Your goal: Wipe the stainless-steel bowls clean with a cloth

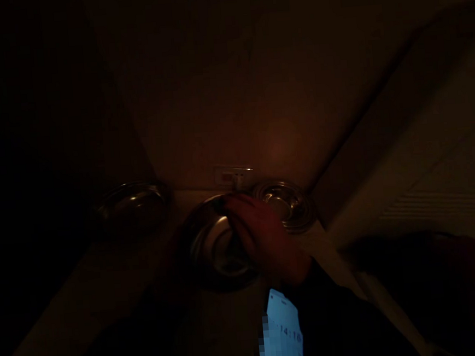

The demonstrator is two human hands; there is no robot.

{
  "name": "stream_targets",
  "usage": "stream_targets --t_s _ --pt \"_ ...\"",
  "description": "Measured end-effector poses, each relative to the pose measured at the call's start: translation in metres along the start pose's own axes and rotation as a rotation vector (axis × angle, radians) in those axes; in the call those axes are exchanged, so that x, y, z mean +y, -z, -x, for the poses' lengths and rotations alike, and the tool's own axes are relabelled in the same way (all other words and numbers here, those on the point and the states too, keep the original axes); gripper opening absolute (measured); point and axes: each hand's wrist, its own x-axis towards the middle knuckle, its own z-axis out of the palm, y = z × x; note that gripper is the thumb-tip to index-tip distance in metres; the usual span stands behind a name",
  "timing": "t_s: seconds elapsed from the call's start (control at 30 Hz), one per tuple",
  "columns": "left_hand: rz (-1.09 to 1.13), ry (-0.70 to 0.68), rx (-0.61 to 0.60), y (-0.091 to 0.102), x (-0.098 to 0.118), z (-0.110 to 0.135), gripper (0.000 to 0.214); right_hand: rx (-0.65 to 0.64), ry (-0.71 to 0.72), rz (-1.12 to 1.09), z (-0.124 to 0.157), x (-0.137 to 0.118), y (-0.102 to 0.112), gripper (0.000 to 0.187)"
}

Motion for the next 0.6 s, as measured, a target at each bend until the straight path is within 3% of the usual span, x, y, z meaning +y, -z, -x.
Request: stream_targets --t_s 0.13,0.3,0.47,0.53,0.6 --pt "0.005 0.004 0.039 0.002 0.001 -0.001 0.036 0.136 -0.113 -0.063 0.031 0.01 0.0 0.034" --pt "-0.009 0.036 0.105 0.008 0.0 -0.002 0.033 0.184 -0.087 -0.011 0.065 0.008 -0.001 0.039" --pt "-0.155 -0.114 0.222 0.009 -0.001 0.001 0.019 0.19 -0.086 -0.006 0.059 0.011 0.003 0.038" --pt "-0.106 -0.074 0.186 0.006 -0.001 0.001 0.017 0.207 -0.12 -0.024 0.053 0.012 0.002 0.038" --pt "-0.023 0.004 0.114 0.004 0.001 0.001 0.028 0.212 -0.112 -0.03 0.054 0.012 -0.001 0.039"
